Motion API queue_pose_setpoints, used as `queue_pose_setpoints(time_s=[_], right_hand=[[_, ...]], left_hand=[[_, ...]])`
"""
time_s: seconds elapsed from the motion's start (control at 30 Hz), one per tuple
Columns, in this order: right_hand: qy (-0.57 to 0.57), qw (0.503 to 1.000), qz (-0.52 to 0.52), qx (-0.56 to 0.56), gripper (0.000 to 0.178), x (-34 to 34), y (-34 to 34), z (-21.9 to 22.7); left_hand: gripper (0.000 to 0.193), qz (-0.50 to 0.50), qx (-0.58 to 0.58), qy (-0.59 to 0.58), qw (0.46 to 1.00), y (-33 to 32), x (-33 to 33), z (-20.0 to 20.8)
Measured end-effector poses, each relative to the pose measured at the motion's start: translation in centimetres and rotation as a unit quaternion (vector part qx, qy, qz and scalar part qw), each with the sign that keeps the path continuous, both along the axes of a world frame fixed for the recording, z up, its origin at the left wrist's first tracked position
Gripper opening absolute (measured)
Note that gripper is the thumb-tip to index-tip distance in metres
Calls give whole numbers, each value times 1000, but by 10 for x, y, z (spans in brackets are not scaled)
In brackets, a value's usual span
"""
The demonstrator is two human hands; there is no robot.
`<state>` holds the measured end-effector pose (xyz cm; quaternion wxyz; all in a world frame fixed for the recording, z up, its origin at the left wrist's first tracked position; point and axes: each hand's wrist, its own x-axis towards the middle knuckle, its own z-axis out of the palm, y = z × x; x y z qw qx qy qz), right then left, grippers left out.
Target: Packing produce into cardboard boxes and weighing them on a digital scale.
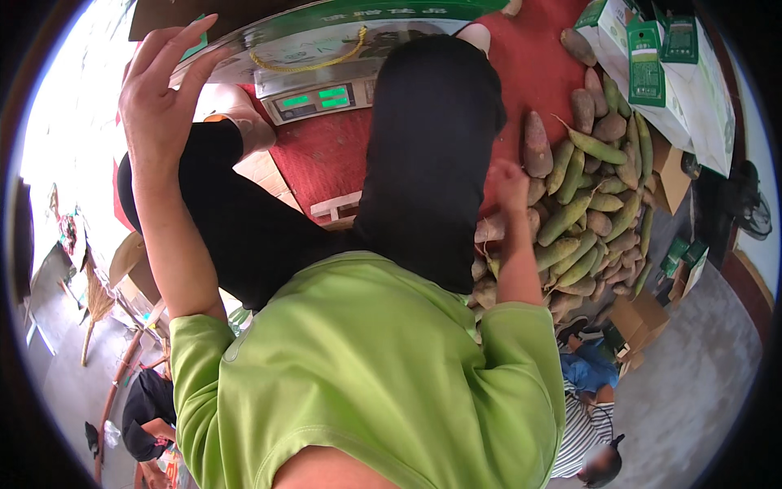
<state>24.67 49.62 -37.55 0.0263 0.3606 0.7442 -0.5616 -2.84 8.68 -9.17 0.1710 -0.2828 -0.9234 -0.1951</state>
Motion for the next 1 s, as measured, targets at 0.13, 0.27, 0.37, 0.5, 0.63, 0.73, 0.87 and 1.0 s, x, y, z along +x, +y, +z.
queue_pose_setpoints(time_s=[0.13, 0.27, 0.37, 0.5, 0.63, 0.73, 0.87, 1.0], right_hand=[[-87, 996, -30, -14, 21, 94, -20, -73], [-238, 867, 393, 193, 23, 73, -64, -54], [-229, 950, 206, 47, 31, 56, -91, -30], [-180, 978, 49, -88, 38, 94, -88, -81], [-196, 976, 43, -81, 39, 70, -90, -47], [-227, 970, 77, -28, 33, 77, -77, -48], [-304, 939, -4, 160, 22, 68, -51, -14], [-265, 904, -35, 335, 25, 94, 15, 8]], left_hand=[[26, -4, 10, -13, 1000, 9, -4, -4], [24, -27, 22, 4, 999, 2, -3, 3], [21, -26, 4, -11, 1000, -13, -6, 1], [19, -31, 21, -39, 999, -12, -15, -14], [17, -30, -23, -6, 999, -19, -18, -10], [17, -33, -43, 18, 998, -19, -21, -10], [18, -25, -72, 40, 996, -28, -20, -13], [19, -28, -38, 25, 999, -25, -21, -12]])
